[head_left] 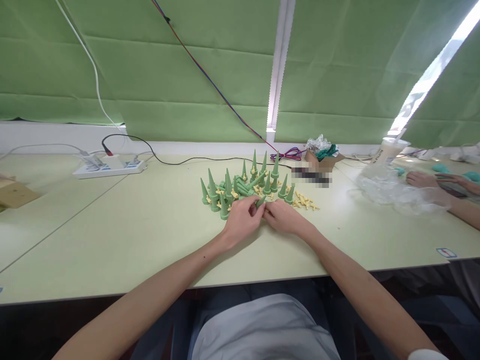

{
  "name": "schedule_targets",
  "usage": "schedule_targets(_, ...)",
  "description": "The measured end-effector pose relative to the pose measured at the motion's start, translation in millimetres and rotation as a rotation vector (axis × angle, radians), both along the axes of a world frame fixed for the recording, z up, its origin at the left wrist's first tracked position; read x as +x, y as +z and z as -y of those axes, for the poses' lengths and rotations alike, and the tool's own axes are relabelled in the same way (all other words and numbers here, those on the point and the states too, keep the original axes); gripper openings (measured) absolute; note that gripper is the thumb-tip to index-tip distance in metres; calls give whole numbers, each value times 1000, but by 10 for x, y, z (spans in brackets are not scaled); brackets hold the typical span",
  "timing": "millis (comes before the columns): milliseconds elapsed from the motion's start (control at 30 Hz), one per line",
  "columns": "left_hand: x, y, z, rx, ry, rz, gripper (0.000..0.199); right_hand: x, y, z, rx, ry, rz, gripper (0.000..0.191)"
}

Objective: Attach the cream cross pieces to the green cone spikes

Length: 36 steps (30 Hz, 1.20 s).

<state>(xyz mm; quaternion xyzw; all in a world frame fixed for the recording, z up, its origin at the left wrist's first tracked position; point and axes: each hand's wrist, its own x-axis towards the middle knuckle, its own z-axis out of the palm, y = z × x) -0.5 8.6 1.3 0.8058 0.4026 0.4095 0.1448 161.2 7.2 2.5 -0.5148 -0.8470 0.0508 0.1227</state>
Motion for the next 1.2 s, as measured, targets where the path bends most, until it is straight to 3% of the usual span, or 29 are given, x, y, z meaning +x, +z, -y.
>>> schedule_targets(333, -2, -14, -12, 19, 34, 17, 21, -20, 26, 8, 21, -5, -54, 29)
schedule_targets(900, -36, -43, -84, -66, 222, -23, 32, 6, 12, -19, 74, 18, -396, 17)
schedule_targets(1200, -46, -82, -95, -203, 67, -172, 26, -15, 17, -16, 187, 12, -538, 7)
